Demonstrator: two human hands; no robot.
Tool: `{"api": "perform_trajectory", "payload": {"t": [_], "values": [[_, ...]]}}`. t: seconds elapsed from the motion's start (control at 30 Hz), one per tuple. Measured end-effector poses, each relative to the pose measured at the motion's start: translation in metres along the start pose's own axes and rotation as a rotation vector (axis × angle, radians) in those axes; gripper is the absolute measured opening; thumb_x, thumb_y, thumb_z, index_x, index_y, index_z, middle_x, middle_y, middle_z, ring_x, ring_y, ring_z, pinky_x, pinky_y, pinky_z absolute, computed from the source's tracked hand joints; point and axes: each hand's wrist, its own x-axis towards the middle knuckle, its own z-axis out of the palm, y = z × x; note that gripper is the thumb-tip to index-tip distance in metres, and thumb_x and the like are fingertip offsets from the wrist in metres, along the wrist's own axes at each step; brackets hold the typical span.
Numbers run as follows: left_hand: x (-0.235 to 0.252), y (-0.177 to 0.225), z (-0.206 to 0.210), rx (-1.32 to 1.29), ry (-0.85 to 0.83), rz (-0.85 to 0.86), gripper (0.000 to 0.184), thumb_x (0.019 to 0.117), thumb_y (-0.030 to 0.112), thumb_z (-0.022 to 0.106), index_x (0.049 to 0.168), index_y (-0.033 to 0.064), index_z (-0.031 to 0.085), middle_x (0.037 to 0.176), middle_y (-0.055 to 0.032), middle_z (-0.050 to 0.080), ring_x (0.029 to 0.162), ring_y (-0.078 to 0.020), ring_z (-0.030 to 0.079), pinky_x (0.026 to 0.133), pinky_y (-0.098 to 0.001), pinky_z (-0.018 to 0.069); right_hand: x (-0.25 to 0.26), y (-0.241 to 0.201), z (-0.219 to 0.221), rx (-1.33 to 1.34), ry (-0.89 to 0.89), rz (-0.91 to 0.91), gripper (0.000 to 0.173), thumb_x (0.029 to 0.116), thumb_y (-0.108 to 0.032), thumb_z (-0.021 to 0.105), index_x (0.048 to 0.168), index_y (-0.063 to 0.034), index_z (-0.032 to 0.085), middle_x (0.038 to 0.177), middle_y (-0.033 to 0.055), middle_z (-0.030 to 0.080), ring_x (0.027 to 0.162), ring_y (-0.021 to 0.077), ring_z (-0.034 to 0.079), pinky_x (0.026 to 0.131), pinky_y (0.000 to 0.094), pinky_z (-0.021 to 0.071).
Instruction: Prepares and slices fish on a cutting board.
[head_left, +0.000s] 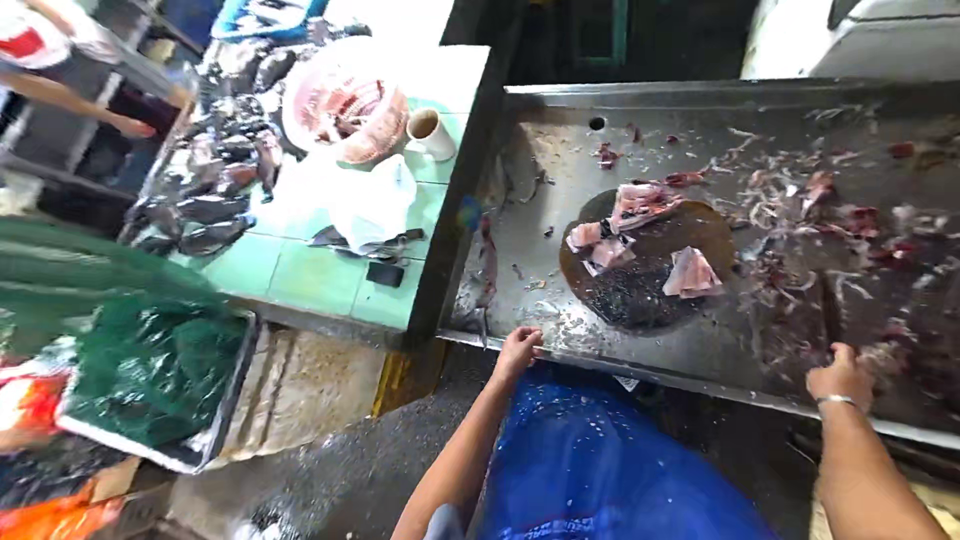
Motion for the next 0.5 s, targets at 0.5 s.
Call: {"api": "perform_trajectory", "payload": {"t": [0.5], "values": [[0.025, -0.044, -0.039, 0.155, -0.213, 0.261, 0.024, 0.1043, 0.019, 0.059, 0.122, 0.0032, 0.064, 0.095, -0.0067, 0.072, 0.074, -0.0133, 0.069, 0.065, -0.0301, 0.0581, -0.075, -0.224, 0.018, 0.161, 0.164, -0.509, 0.06, 0.0835, -0.038, 0.085, 0.135, -0.0135, 0.066, 0.145, 0.0229, 0.053, 0.135, 0.0489, 0.047, 0.107, 0.0738, 0.0358]]}}
